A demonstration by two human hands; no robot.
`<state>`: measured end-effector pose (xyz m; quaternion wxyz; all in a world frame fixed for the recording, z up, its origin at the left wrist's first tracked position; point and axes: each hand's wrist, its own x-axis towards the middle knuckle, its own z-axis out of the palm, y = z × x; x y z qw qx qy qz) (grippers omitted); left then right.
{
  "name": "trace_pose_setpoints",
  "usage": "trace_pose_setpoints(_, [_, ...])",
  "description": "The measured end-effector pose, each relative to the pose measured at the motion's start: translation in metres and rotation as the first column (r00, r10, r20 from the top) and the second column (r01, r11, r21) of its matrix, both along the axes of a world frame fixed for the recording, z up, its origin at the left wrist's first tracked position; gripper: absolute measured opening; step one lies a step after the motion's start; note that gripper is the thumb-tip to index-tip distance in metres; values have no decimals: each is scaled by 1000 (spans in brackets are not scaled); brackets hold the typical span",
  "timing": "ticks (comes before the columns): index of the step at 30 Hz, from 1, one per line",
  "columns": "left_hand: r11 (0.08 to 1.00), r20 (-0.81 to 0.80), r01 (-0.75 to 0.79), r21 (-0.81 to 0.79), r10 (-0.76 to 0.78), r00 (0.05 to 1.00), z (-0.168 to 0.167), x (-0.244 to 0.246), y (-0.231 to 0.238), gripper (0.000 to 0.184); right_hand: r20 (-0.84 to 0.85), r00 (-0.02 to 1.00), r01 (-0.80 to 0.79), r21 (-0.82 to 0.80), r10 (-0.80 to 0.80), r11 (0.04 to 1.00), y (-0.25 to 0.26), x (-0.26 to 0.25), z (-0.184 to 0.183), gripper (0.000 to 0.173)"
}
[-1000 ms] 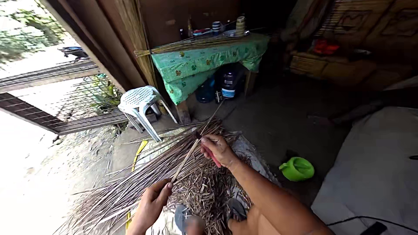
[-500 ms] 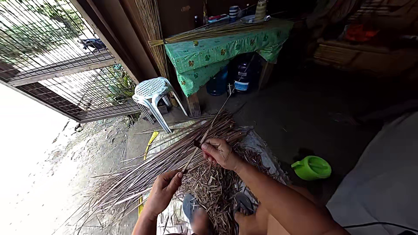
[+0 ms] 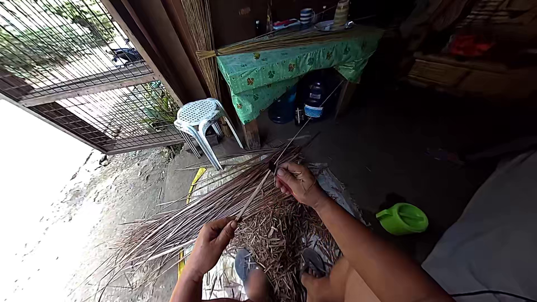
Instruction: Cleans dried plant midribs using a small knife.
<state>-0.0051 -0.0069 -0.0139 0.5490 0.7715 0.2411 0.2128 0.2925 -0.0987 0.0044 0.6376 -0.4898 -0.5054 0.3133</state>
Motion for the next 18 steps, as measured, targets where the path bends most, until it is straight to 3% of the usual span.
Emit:
trace_pose_setpoints(3, [1000,-22,19,2,-19,1000,0,3,0,34,2,983,-183,-94,184,978,-3,-20,-3,24])
trace_pose_setpoints(5, [999,-24,44,-2,-44,999,-1,3,1,37,-4,974,-224,-115,226,968,-4,-30,-2,24])
trace_pose_setpoints(14, [995,-6,99,-30,-100,995,4,2,0,36,-4,996,91,96,-91,991,-1,4,3,21])
trace_pose_setpoints(16, [995,-5,95,-18,-95,995,3,1,0,33,-44,984,176,105,-172,979,-2,6,4,21])
trace_pose_setpoints(18, [997,7,80,-15,-80,997,2,0,-1,32,-55,986,164,81,-160,983,-3,8,8,21])
